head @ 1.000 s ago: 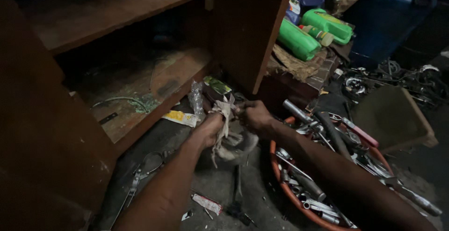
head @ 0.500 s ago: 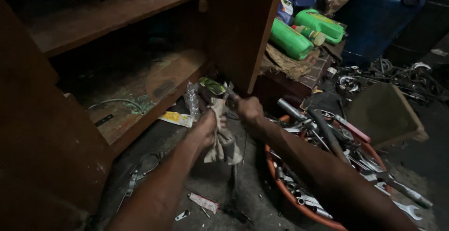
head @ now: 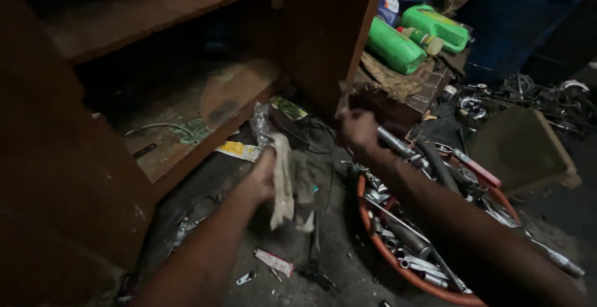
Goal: The person sits on the floor and wipes various metal tools, including wrenches and sockets, with a cloth. They pick up each tool from a pile, clean it, and place it back down.
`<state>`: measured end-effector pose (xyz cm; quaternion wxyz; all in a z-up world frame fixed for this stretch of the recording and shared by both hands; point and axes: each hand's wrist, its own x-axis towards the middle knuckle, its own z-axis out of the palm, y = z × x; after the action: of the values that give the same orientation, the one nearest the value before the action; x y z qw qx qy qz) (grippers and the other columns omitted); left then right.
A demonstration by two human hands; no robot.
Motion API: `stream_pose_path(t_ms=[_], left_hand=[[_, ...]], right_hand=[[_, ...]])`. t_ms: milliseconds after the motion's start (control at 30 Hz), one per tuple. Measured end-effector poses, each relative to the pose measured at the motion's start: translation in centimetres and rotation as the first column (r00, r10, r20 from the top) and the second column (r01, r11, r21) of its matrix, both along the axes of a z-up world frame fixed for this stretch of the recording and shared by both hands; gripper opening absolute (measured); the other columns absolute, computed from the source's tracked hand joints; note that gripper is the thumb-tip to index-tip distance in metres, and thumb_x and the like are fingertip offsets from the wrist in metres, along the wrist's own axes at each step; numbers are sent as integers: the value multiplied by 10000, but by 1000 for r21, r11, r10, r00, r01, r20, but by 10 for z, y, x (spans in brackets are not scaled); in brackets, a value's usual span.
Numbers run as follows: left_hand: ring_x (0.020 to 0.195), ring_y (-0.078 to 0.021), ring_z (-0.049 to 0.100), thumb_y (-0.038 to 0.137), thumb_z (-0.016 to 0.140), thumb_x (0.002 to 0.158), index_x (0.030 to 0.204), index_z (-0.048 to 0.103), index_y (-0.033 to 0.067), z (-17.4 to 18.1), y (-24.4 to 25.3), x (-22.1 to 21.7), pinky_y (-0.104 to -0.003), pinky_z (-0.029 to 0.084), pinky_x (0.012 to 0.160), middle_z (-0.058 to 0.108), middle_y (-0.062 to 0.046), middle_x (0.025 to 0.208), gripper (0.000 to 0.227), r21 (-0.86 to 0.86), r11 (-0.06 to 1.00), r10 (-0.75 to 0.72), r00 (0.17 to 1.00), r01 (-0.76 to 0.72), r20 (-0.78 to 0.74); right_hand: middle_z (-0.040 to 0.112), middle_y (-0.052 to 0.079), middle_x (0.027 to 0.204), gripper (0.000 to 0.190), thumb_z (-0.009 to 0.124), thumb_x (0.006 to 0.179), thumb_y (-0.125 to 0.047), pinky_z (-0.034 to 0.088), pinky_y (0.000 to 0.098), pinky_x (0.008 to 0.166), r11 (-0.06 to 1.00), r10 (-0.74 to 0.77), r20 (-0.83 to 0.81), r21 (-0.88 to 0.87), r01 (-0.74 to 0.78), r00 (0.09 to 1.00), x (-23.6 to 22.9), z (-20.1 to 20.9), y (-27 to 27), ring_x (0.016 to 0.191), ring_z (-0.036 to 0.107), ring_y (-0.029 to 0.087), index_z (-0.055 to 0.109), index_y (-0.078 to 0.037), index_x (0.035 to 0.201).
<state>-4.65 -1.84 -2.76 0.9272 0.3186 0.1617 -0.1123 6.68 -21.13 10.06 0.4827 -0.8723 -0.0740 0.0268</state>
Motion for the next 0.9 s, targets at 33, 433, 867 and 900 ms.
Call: stream_pose_path(t_ms=[33,433,867,900], left_hand=[[933,-273,651,536,358,1026,1247,589,53,13,1,1,-450,556,829,669,-128,1085,579,43,999,-19,1000,19,4],[492,-138,440,462,296,1050,1087,628,66,41,-6,13,-327,449,464,438,9,647,518,51,989,-144,984,140,107],[839,-297,595,341,528,912,971,691,48,-51,-38,117,-419,492,767,630,-143,910,341,985,140,126,988,-102,84],[856,-295,604,352,516,922,996,689,44,-50,-43,121,-426,496,779,641,-147,936,360,992,92,158,985,-83,68]], right_hand=[[791,182,952,496,594,910,-450,601,468,739,998,34,-31,45,-33,999,-8,-3,5,858,781,356,720,-66,1198],[767,165,1058,516,673,897,-460,543,411,851,865,466,78,-252,-434,881,-15,-8,2,973,725,317,717,-55,1213],[707,236,853,521,623,901,-472,536,474,693,962,193,71,-208,-175,979,21,-79,19,807,691,362,762,30,884],[719,276,903,470,653,846,-438,558,475,721,937,237,171,-302,-178,956,28,-84,20,889,714,423,784,11,890]])
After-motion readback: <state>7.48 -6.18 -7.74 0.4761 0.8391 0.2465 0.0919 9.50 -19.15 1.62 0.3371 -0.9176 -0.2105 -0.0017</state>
